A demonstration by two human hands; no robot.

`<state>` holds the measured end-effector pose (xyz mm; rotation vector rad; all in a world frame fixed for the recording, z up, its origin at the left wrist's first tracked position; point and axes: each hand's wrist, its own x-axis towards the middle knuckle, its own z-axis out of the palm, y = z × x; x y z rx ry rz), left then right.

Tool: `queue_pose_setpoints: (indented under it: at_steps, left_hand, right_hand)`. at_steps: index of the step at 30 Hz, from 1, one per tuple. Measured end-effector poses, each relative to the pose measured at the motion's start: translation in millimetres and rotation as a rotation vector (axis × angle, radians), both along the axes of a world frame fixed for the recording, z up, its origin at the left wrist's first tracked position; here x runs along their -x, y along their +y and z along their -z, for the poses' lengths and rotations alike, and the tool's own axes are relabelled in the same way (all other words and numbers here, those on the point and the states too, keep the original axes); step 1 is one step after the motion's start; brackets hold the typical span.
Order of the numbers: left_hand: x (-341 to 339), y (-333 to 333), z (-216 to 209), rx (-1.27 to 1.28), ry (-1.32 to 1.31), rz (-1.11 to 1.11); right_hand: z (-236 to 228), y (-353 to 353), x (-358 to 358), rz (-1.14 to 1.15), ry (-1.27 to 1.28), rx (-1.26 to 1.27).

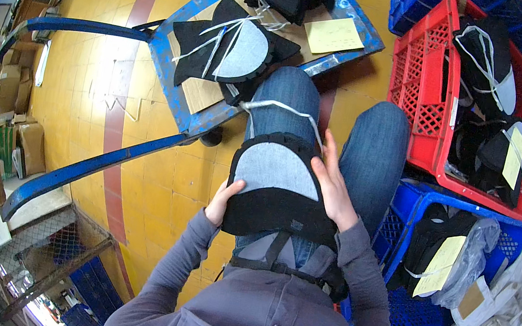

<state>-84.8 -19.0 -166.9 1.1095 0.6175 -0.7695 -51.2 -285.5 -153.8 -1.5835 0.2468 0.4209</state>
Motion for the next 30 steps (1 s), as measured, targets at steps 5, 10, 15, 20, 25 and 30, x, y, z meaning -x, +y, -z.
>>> queue_pose_setpoints:
  at_steps: [5, 10, 15, 20, 25, 30]
  left_hand:
    - [-33, -16, -17, -0.006, 0.014, -0.021]
    - [-57, 5, -16, -0.097, -0.169, 0.174]
    - [-66, 25, 30, -0.452, -0.519, 0.69]
    - [-59, 18, 29, -0.366, -0.475, 0.449]
    - [-42, 27, -6, -0.52, -1.048, 0.339]
    - [-68, 28, 16, -0.683, -1.363, 0.631]
  right_hand:
    - [36, -6, -14, 0.021, 0.16, -0.117]
    - [8, -3, -32, 0.057, 0.018, -0.36]
    - [22, -19, -18, -0.141, 0.194, -0.426]
    - [7, 6, 2, -0.034, -0.097, -0.051]
    - [-7, -5, 9, -0.151, -0.71, 0.151]
    - [29, -10, -2, -0.279, -0.865, 0.263]
